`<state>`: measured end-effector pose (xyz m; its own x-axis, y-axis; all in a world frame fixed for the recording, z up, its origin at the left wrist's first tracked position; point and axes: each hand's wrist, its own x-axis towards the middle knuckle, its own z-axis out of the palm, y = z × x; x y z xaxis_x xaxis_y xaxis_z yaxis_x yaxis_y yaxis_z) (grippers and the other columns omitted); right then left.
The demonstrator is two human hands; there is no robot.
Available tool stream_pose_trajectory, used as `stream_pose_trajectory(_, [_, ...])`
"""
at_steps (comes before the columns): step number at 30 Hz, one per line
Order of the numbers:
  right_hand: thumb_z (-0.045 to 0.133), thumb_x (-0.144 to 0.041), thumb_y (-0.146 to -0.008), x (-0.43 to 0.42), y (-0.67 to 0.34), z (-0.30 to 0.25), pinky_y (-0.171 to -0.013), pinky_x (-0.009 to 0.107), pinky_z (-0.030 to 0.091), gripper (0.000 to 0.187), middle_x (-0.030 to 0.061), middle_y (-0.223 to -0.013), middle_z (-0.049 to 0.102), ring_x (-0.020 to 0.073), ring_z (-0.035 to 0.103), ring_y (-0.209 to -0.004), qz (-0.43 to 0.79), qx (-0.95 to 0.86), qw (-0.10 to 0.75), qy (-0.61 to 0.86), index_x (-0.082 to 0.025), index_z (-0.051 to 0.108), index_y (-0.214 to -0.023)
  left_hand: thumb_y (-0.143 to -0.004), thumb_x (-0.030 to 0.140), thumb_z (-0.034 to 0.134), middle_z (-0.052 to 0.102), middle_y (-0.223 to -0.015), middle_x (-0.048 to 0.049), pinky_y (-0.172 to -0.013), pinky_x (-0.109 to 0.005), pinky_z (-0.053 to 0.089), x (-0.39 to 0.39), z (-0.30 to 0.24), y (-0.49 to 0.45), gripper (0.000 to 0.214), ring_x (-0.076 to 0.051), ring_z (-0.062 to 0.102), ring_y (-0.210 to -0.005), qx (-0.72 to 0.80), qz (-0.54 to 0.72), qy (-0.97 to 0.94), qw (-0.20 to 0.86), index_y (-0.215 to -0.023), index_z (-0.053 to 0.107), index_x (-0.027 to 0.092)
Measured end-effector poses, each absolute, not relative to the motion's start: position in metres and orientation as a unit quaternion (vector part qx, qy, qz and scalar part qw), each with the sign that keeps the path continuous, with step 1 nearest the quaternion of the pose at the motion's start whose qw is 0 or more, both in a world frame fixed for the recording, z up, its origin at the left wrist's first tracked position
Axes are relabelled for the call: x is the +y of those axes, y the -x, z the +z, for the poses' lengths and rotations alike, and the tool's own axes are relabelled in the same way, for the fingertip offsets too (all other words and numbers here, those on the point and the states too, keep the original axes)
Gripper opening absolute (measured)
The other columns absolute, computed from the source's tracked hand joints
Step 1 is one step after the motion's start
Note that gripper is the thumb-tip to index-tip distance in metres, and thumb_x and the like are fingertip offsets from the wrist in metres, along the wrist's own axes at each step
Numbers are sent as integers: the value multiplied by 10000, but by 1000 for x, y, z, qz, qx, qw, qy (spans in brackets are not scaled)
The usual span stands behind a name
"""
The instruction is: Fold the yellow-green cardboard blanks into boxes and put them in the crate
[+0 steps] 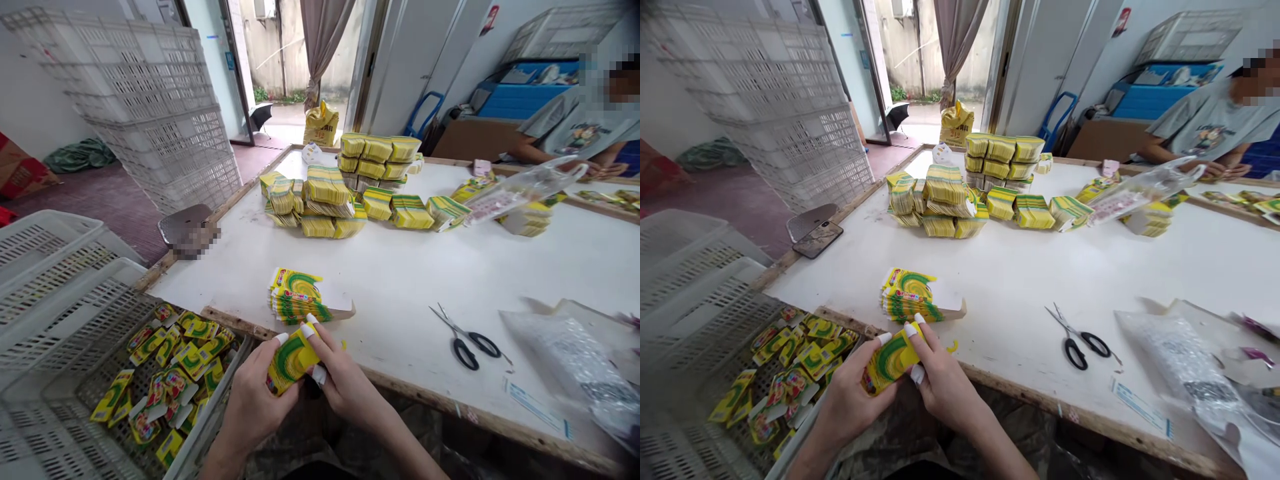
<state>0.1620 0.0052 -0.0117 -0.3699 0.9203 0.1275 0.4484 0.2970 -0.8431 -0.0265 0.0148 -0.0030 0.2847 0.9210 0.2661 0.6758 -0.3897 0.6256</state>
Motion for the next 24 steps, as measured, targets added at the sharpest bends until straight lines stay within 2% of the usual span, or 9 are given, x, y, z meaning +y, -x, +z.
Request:
stream_pose_trajectory(4, [612, -230, -855, 18, -160, -1, -1084, 408, 410, 655, 174, -1458, 434, 272, 423, -1354, 348, -737, 358, 456, -178, 330, -1444, -792, 353, 644, 662, -1134, -102, -871, -355, 559, 17, -9, 51, 518, -247, 663, -1023, 539, 293, -765, 197, -1250, 460, 198])
stream_pose_trajectory(6, [669, -290, -820, 33, -164, 7, -998, 380, 479, 575, 150, -1296, 577, 267, 551, -1205, 293, -714, 387, 504, -180, 437, -1334, -803, 443, 612, 654, -1146, -134, -884, -402, 554, 20, -12, 76, 550, -283, 655, -1040, 584, 283, -743, 161, -1257, 459, 173])
stream_pose_trajectory(8, [593, -255, -865, 51, -168, 13, -909, 368, 508, 344, 115, -1129, 653, 248, 607, -1052, 213, -676, 390, 588, -195, 521, -1196, -767, 528, 595, 611, -1187, -204, -960, -522, 488, 24, -13, 107, 629, -376, 587, -1133, 661, 267, -699, 53, -1226, 482, 113])
stream_pose_trajectory(9, [546, -204, -879, 61, -170, 15, -899, 381, 498, 298, 118, -1109, 656, 252, 601, -1031, 190, -664, 384, 613, -192, 530, -1177, -713, 594, 608, 552, -1267, -251, -1008, -586, 422, 25, -14, 122, 742, -437, 511, -1210, 690, 248, -680, 10, -1232, 474, 81])
stream_pose_trajectory(11, [541, -115, -835, 78, -170, 15, -894, 413, 475, 327, 120, -1073, 668, 272, 590, -1002, 171, -660, 362, 636, -187, 554, -1153, -708, 639, 566, 514, -1294, -284, -1009, -616, 398, 27, -15, 148, 811, -470, 472, -1236, 738, 233, -634, 1, -1252, 453, 49])
stream_pose_trajectory(15, [551, -15, -733, 96, -167, 11, -867, 415, 452, 376, 116, -983, 671, 274, 585, -931, 173, -670, 326, 645, -176, 596, -1070, -698, 640, 576, 605, -1186, -227, -1004, -591, 413, 23, -21, 154, 680, -422, 551, -1154, 732, 289, -605, 123, -1117, 554, 106])
stream_pose_trajectory(18, [534, 1, -709, 96, -166, 12, -852, 410, 446, 429, 112, -973, 639, 264, 571, -919, 186, -668, 330, 640, -162, 541, -1107, -696, 588, 645, 651, -1178, -156, -1001, -562, 426, 16, -26, 120, 596, -365, 606, -1097, 709, 341, -559, 263, -1110, 585, 163])
stream_pose_trajectory(21, [525, -21, -723, 83, -160, 13, -746, 339, 472, 503, 49, -898, 592, 203, 571, -779, 224, -669, 353, 614, -173, 421, -1191, -681, 513, 741, 628, -1265, -146, -1013, -467, 441, 12, -25, 72, 645, -312, 587, -1168, 593, 430, -512, 449, -1205, 559, 184])
stream_pose_trajectory(24, [570, -95, -742, 54, -143, 10, -620, 263, 464, 504, -18, -819, 524, 150, 536, -656, 349, -666, 390, 532, -211, 370, -1190, -527, 602, 821, 603, -1286, -124, -980, -390, 466, 14, -14, 28, 852, -307, 528, -1233, 429, 628, -373, 533, -1235, 547, 215])
